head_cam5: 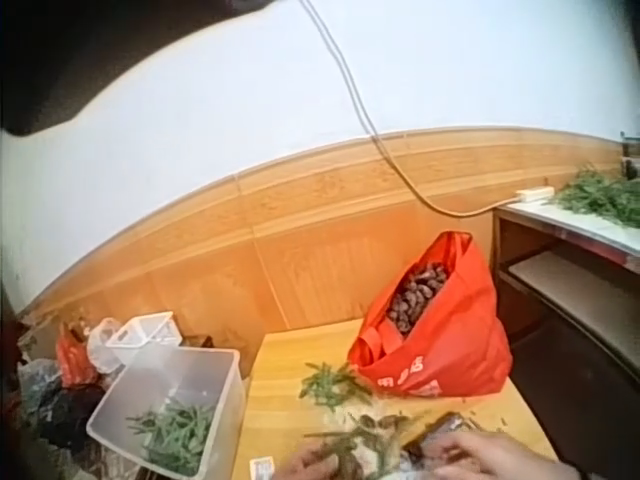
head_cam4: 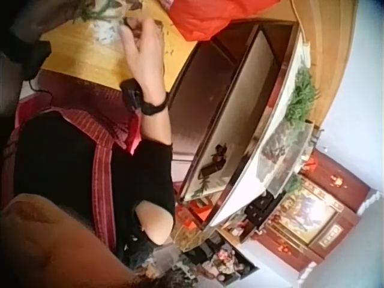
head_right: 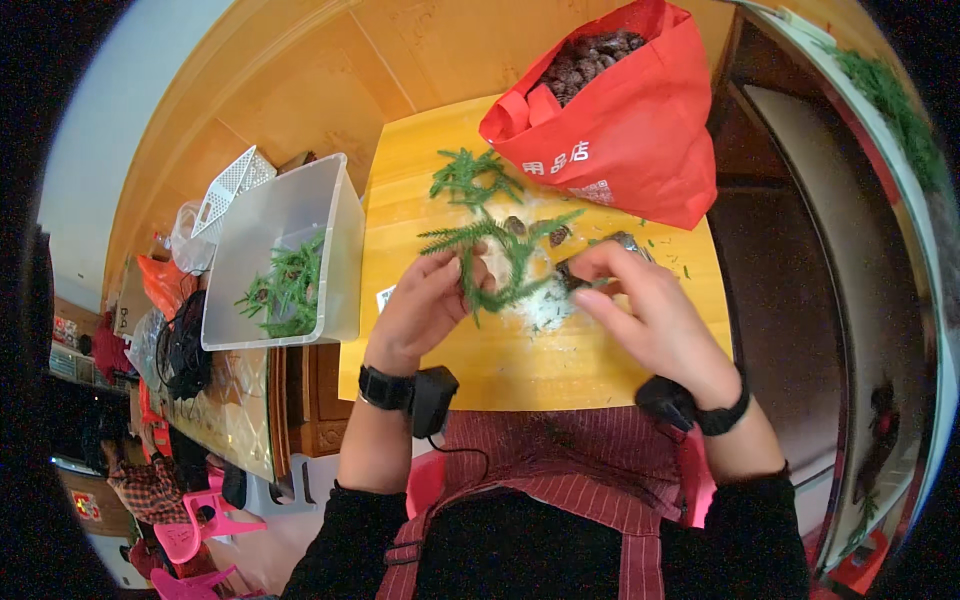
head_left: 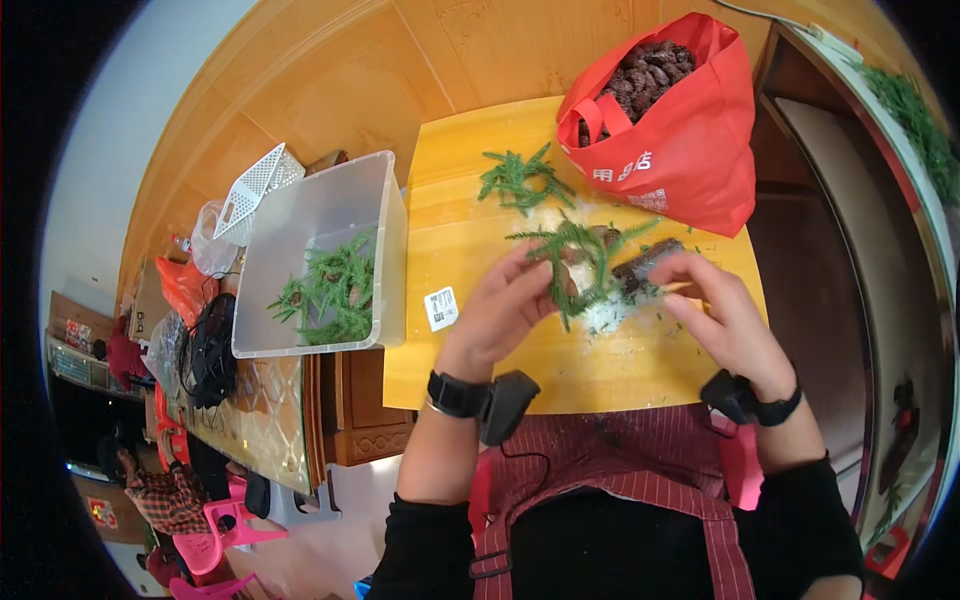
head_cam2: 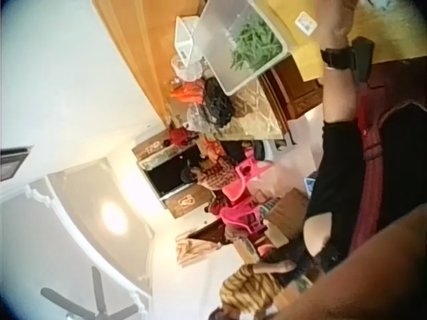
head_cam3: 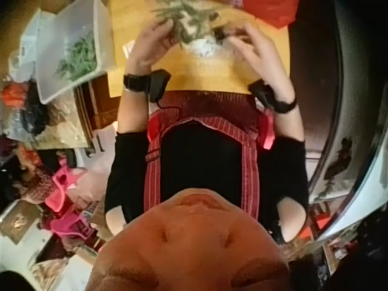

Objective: Trimming and processing small green plant branches at a workbench.

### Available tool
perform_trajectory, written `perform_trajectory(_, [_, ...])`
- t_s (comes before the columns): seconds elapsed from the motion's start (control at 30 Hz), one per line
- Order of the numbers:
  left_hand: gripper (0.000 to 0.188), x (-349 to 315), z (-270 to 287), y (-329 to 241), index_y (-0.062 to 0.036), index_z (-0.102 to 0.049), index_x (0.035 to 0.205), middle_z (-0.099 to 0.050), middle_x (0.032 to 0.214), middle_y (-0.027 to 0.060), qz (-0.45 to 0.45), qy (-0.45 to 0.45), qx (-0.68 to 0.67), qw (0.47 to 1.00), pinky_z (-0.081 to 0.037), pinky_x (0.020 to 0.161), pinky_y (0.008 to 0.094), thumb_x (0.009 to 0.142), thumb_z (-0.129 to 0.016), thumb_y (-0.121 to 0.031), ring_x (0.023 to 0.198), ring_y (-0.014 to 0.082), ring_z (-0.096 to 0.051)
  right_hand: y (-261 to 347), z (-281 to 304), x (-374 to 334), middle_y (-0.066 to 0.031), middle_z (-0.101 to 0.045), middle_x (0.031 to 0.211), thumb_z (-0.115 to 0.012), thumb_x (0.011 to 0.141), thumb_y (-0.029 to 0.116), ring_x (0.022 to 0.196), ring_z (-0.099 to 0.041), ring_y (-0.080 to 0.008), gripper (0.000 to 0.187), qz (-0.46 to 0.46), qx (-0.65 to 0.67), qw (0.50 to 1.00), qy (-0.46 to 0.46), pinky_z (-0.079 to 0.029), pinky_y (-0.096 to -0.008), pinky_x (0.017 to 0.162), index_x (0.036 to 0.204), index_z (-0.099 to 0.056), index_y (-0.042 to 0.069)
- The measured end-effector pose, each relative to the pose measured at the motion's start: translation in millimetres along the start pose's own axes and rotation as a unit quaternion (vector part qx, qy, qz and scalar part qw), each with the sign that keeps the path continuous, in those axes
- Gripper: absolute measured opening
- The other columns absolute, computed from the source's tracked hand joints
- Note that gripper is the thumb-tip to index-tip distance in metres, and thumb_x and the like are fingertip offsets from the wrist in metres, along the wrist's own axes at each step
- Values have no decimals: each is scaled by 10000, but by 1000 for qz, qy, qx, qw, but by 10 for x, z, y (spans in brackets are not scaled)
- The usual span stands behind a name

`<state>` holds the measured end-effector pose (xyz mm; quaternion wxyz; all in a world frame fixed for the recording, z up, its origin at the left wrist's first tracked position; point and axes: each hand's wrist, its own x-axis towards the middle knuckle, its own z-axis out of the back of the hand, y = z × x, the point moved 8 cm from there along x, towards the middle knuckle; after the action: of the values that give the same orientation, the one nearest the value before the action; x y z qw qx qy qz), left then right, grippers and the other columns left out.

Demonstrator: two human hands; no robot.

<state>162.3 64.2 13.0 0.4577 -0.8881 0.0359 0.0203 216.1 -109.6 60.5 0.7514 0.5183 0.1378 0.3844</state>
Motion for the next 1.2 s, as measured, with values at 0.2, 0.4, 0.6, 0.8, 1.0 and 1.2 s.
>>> perform_trajectory(0.2, [271, -124, -176, 232, -10, -459, 1125, -545, 932, 55, -10, 63, -105, 992, -453, 799, 289, 897, -493, -152, 875, 162, -556, -30, -360, 142, -14, -484, 877, -530, 832, 46, 805, -487, -64, 358, -42, 179, 983, 30, -410, -213, 686, 1163, -400, 10])
perform_trajectory(0.4, [288, -163, -169, 228, 6, -457, 1134, -550, 950, 68, -11, 43, -30, 999, -440, 815, 292, 860, -502, -68, 882, 166, -550, -53, -419, 114, 11, -501, 853, -523, 834, 35, 744, -476, -40, 334, -64, 163, 984, 23, -401, -201, 673, 1154, -429, 18])
perform_trajectory(0.6, [351, -169, -38, 276, 19, -442, 1176, -561, 982, 74, -1, -42, 72, 997, -433, 798, 271, 837, -511, -40, 896, 140, -538, -84, -367, 111, 9, -548, 905, -520, 849, 63, 715, -452, -25, 285, -52, 245, 968, 19, -361, -173, 630, 1129, -468, 39])
perform_trajectory(0.8, [349, -201, -36, 202, -21, -461, 1138, -528, 1042, 58, -45, -113, 162, 979, -410, 743, 258, 812, -574, -75, 905, 131, -504, -200, -375, 103, 33, -524, 851, -539, 846, 72, 727, -455, -28, 254, -94, 377, 922, -2, -363, -172, 615, 1094, -487, 54])
perform_trajectory(1.0, [398, -389, -346, -244, -65, -547, 975, -538, 932, 67, -342, -177, 506, 772, -393, 766, 326, 641, -743, -158, 902, 222, -505, -294, -344, 103, 34, -503, 864, -562, 843, 87, 740, -478, -34, 200, -106, 400, 910, -26, -398, -176, 631, 1024, -478, 69])
perform_trajectory(1.2, [426, -384, -764, -199, -91, -606, 919, -571, 873, 52, -383, -75, 637, 665, -395, 769, 348, 538, -786, -152, 864, 248, -517, -362, -344, 105, 36, -486, 850, -545, 861, 104, 726, -479, -32, 184, -112, 443, 888, -45, -405, -172, 626, 1022, -459, 78])
